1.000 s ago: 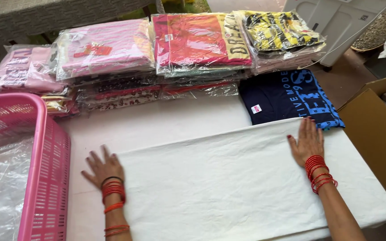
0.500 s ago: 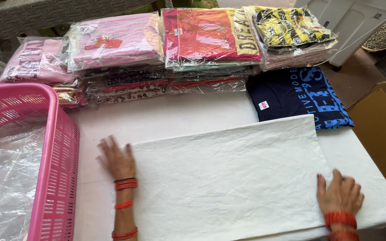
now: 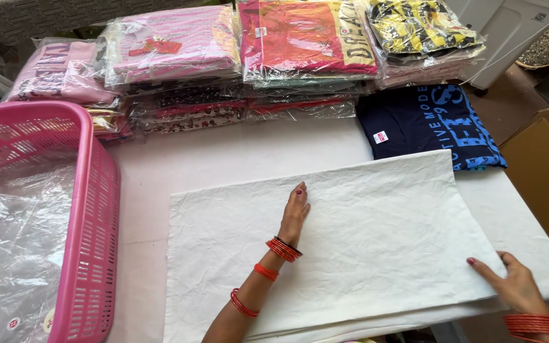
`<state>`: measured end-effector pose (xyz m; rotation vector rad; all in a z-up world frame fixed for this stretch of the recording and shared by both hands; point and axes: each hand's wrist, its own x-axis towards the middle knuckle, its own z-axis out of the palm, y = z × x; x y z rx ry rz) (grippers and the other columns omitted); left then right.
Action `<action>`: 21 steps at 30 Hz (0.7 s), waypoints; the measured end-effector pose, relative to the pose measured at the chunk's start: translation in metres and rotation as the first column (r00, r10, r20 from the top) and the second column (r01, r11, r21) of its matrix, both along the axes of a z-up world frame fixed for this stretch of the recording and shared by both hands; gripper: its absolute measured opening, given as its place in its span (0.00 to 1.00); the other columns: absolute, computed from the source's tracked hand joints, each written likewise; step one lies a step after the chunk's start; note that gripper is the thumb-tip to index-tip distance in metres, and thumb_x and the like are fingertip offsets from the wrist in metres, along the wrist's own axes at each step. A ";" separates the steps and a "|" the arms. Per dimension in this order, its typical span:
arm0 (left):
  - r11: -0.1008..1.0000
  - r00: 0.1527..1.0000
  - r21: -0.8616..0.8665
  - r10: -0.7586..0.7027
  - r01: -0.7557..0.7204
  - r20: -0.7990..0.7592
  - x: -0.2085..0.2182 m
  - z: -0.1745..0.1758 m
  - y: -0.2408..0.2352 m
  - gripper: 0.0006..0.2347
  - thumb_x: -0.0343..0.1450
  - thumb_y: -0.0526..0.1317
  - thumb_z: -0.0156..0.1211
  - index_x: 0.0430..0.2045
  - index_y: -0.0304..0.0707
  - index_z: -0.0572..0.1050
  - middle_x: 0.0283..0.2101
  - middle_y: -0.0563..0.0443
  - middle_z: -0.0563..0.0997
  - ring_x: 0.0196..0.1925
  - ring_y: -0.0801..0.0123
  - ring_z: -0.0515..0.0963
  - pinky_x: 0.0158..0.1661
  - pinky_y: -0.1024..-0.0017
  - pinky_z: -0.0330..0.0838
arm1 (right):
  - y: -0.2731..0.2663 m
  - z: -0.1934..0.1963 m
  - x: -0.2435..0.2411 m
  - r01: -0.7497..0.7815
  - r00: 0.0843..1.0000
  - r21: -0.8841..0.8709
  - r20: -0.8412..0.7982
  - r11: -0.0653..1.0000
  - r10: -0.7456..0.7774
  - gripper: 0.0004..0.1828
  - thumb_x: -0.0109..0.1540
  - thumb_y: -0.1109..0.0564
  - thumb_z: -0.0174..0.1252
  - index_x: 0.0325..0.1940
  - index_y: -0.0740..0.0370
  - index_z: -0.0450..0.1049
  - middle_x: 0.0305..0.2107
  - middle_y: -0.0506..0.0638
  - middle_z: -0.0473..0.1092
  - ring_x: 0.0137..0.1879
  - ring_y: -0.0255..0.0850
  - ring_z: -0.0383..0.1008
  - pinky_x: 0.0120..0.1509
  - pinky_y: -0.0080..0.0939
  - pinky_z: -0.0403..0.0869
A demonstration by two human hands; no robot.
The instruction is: The person folds a white t-shirt on a table, places it into a clear plastic bag, and stacks it with other packaged clothes. They repeat this process for a dark blue t-shirt and a blue patterned cloth, folding each item and placing it into a plastic bag before stacking it.
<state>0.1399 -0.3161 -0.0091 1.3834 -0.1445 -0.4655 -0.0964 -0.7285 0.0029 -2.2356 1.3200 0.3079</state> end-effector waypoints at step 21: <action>0.856 0.887 -0.234 0.450 -0.461 -0.101 -0.056 0.028 0.307 0.30 0.75 0.58 0.37 0.69 0.37 0.55 0.70 0.31 0.62 0.71 0.46 0.64 0.66 0.52 0.63 | 0.493 0.055 0.118 -0.950 0.302 0.298 0.804 0.093 0.511 0.38 0.65 0.50 0.55 0.76 0.63 0.50 0.45 0.66 0.76 0.42 0.54 0.82 0.62 0.52 0.79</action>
